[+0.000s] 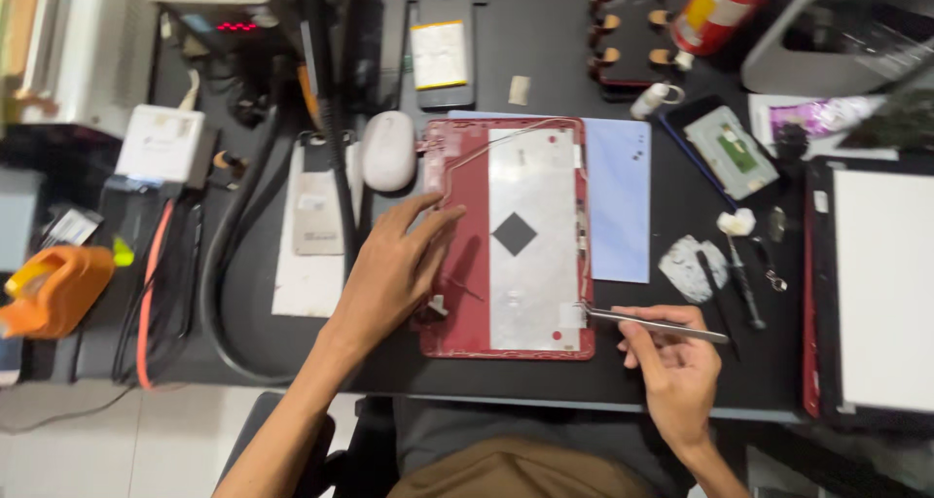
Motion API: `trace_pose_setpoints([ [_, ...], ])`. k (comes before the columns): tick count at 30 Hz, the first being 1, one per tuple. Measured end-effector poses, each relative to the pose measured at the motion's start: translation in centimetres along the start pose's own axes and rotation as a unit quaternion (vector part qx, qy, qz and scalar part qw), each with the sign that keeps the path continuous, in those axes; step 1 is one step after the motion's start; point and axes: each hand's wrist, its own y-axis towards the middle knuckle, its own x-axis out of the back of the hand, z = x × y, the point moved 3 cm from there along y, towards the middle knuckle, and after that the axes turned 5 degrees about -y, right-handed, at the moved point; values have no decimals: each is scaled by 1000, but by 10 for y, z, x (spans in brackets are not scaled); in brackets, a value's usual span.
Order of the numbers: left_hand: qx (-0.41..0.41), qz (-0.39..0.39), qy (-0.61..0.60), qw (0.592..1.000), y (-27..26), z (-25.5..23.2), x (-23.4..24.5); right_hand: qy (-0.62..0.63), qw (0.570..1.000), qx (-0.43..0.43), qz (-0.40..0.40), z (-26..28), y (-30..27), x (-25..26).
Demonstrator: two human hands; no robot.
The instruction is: The person uses tweezers to carefully remove a thin wire from the back of a disassembled red electronic device. They then lift the screen panel, place it aside, and continue using the tweezers to manipulate and remove additional wires and components from the device's chassis.
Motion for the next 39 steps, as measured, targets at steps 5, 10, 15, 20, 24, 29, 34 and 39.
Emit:
trace_pose_setpoints([
  [5, 106, 13, 5, 994, -34, 7, 14, 45, 990, -27, 134, 9, 4, -56],
  [10, 172, 22, -27, 984, -74, 13, 16, 52, 969, -42, 237, 8, -2, -110],
  [15, 178, 18, -87, 980, -80, 12, 14, 22, 983, -3, 184, 15, -1, -126],
  [20, 165, -44, -125, 977, -64, 18, 9, 26, 990, 42, 130, 35, 26, -138],
  [24, 181, -66, -117, 974, -45, 31, -7, 25, 987, 90, 131, 48, 50, -156],
  [29, 159, -38, -49, 985, -41, 28, -27, -17, 988, 97, 118, 58, 72, -175],
  [34, 80, 0, 59, 995, -46, 19, -33, -80, 991, 54, 95, 53, 77, -180],
  [39, 91, -3, 7, 996, -44, 27, -29, -28, 996, 23, 83, 45, 81, -180],
])
